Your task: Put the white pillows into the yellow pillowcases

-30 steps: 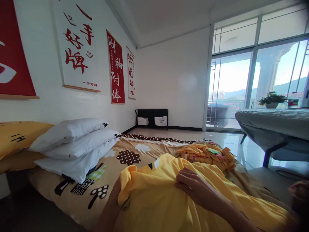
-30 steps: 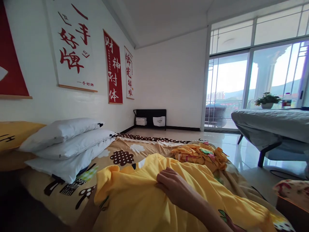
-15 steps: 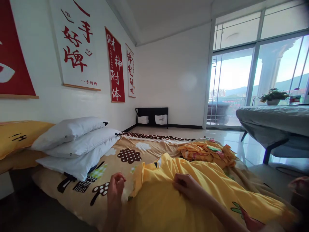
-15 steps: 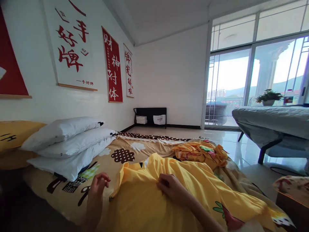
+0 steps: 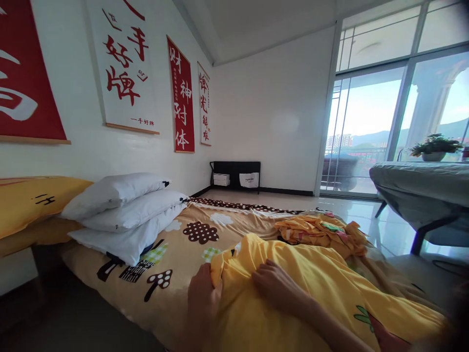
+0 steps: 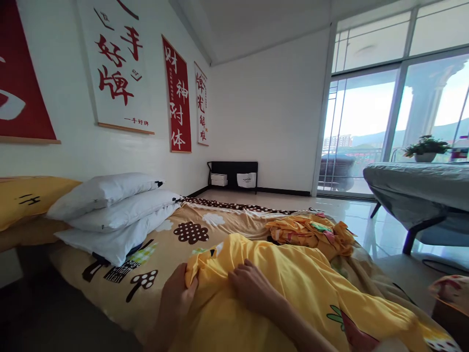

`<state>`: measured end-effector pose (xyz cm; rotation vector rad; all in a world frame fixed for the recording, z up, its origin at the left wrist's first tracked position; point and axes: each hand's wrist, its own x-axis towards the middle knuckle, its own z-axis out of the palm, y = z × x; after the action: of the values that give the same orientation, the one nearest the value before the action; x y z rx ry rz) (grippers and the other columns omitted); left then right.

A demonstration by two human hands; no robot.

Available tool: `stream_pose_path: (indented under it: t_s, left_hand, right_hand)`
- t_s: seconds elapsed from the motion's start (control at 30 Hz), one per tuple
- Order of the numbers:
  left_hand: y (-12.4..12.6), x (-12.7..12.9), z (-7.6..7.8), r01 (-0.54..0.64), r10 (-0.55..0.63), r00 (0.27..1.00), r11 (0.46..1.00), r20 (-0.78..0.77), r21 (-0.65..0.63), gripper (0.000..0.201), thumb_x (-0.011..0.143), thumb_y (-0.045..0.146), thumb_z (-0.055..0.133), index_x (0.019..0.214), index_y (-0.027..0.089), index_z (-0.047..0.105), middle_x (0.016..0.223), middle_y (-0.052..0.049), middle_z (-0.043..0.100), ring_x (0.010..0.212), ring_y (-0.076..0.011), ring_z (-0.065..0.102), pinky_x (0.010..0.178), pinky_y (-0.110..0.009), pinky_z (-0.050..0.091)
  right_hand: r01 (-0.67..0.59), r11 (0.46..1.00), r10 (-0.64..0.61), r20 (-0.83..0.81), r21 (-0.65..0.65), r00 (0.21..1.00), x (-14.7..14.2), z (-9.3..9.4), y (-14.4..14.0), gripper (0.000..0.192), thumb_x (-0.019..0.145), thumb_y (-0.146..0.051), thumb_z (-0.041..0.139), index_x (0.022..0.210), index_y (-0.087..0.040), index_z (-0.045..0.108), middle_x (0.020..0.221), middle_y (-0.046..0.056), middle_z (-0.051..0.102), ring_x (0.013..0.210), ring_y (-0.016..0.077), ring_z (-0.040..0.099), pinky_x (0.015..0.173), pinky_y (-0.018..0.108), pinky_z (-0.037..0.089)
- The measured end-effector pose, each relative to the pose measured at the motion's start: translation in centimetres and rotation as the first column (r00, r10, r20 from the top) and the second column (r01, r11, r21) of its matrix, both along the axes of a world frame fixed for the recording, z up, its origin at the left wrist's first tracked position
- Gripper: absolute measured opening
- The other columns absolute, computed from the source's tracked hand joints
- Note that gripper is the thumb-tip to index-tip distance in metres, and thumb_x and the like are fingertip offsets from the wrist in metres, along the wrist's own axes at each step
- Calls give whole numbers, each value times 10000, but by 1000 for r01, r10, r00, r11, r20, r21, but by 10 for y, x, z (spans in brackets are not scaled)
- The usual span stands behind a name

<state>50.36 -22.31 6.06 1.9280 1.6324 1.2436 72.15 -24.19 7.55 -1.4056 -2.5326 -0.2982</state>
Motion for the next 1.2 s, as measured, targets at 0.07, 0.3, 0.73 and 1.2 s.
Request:
stream_pose_path:
  t_s: [0.07, 0.3, 0.73, 1.2]
  left_hand:
    - [0, -4, 2, -64, 46, 975, 995, -219, -76, 126, 778, 212, 590, 902, 191, 577, 930, -85, 665, 858, -250, 620, 726, -313, 365]
    - [13, -11, 12, -97, 72, 807, 995, -587, -10, 252, 824, 287, 540, 1028, 160, 619, 1005, -106, 678, 1002, -278, 615, 857, -391, 393]
    - [78, -51, -7, 102, -58, 976, 972, 208, -211, 39, 594, 168, 542, 590, 186, 508, 598, -24, 587, 701, -208, 613, 658, -277, 432]
    - [52, -55, 12, 46, -52, 982, 998, -183, -38, 101, 686, 244, 595, 757, 176, 616, 752, -49, 677, 758, -217, 610, 659, -281, 385]
  right_hand:
    - [23, 1000, -22, -37, 21, 999, 5, 5, 3, 221, 903, -159, 417, 754, -184, 578, 769, 33, 651, 727, 150, 567, 752, 300, 323]
    - [-61, 994, 67, 62, -87, 996, -13, -7, -2, 55, 763, -148, 552, 782, -182, 590, 793, 34, 660, 769, 156, 588, 771, 282, 333]
    - [-87, 991, 95, 82, -103, 992, -58, -4, 24, 127, 808, -194, 528, 848, -162, 644, 798, 67, 692, 741, 180, 620, 732, 293, 376]
    - [-129, 991, 109, -358, -32, 927, -86, 31, 93, 100, 838, -196, 591, 849, -168, 686, 859, 46, 698, 808, 157, 599, 709, 238, 383]
